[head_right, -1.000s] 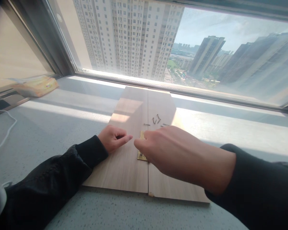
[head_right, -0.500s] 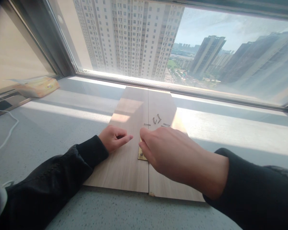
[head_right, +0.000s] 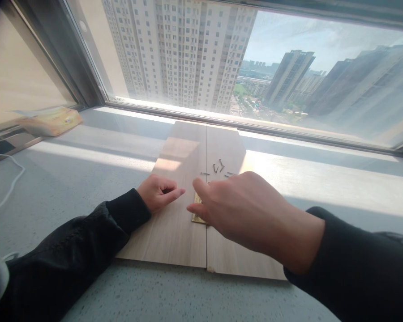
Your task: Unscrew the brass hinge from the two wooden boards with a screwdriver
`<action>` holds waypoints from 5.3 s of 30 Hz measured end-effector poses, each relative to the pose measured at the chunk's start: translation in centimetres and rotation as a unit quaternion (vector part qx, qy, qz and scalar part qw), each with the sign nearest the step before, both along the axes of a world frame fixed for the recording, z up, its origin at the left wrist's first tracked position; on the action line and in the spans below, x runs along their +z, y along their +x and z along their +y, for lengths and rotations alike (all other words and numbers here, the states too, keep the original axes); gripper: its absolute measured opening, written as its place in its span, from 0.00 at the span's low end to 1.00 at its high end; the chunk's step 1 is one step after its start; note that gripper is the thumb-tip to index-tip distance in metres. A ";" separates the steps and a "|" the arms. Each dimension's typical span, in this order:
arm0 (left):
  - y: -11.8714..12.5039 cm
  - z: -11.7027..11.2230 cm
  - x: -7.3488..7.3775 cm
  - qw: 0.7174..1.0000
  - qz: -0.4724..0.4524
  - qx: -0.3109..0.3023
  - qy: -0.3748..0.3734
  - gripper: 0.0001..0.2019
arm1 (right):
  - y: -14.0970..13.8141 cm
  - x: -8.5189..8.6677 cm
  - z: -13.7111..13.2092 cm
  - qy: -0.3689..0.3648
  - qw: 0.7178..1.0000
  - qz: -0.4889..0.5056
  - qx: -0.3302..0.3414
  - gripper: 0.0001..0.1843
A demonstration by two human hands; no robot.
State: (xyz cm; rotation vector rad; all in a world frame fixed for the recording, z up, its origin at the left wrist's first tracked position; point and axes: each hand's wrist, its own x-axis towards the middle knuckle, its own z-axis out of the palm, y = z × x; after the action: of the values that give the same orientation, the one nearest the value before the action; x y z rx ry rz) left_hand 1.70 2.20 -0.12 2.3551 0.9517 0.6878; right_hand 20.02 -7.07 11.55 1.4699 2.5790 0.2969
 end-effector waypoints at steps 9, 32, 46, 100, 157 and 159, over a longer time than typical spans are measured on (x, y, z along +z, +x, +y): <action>-0.1 0.0 0.0 1.000 -0.013 0.001 -0.013 0.20 | 1.1 0.8 0.6 -0.109 0.991 0.034 0.068 0.05; 3.5 -4.2 3.3 0.961 -0.241 -0.105 -0.079 0.11 | 3.2 -5.1 -2.1 0.070 0.879 0.468 -0.057 0.17; 4.8 -4.8 3.1 0.971 -0.186 -0.045 0.142 0.12 | 0.9 -8.9 -2.8 0.198 0.871 0.448 -0.041 0.19; 3.9 -3.9 4.2 0.955 -0.238 -0.165 -0.061 0.22 | 0.9 -1.5 -2.1 0.027 0.956 0.293 0.005 0.09; 7.6 2.6 3.3 0.981 0.166 0.056 0.088 0.22 | 10.0 -11.4 -3.5 0.143 0.878 0.354 -0.288 0.13; 7.8 3.9 2.6 0.979 0.175 0.070 0.076 0.22 | 10.1 -11.4 -4.4 0.124 0.900 0.336 -0.249 0.14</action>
State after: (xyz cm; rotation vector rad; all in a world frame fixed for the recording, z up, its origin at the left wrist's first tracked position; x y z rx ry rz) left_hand 9.50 6.06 2.49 2.6182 1.2633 0.4140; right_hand 30.14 -11.47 0.10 2.6456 2.5226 0.0441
